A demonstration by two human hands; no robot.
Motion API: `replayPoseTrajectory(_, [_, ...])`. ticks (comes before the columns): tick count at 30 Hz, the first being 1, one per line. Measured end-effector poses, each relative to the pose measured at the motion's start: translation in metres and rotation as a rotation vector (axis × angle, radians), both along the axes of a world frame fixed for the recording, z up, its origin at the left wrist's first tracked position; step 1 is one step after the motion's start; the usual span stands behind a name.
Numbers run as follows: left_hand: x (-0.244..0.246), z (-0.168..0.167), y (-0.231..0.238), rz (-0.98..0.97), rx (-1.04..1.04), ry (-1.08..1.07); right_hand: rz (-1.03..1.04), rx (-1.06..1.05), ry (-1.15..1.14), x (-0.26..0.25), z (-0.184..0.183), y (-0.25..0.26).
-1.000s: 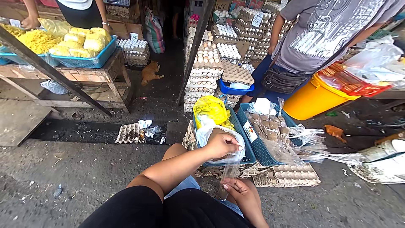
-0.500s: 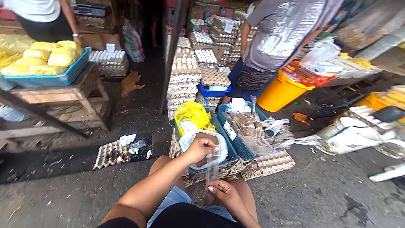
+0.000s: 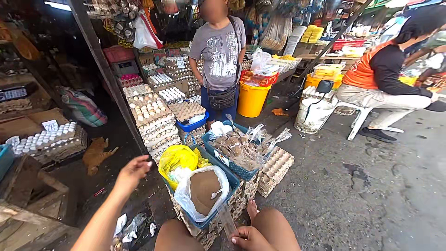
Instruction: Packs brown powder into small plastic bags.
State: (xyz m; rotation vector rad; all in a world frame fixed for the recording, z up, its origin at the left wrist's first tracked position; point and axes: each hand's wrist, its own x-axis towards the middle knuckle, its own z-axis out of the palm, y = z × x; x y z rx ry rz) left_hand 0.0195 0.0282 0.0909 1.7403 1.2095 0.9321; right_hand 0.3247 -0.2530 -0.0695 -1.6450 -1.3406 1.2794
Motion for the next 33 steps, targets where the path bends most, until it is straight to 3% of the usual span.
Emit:
replayPoseTrajectory(5, [-0.117,0.015,0.084,0.460,-0.072,0.023,-0.066,0.031,-0.098,0.006,-0.069,0.008])
replayPoseTrajectory(7, [-0.148,0.013,0.087,0.611,-0.155,0.068,-0.057,0.021,-0.145,0.004,-0.096,0.008])
replayPoseTrajectory(12, [-0.186,0.023,0.053,0.873,-0.221,0.173,0.019,-0.033,-0.201,0.001,-0.090,0.018])
replayPoseTrajectory(15, [-0.206,0.022,0.057,0.895,-0.232,0.199,0.052,-0.021,-0.234,-0.001,-0.085,0.024])
replayPoseTrajectory(22, [-0.220,0.060,0.058,1.010,-0.239,0.094,0.149,-0.154,-0.241,-0.003,-0.087,0.038])
replayPoseTrajectory(28, [-0.189,0.072,0.064,0.923,-0.044,-0.102,0.124,-0.226,-0.169,-0.001,-0.090,0.041])
replayPoseTrajectory(33, [-0.059,0.041,0.026,0.534,0.151,-0.239,0.096,-0.283,-0.097,0.006,-0.102,0.041])
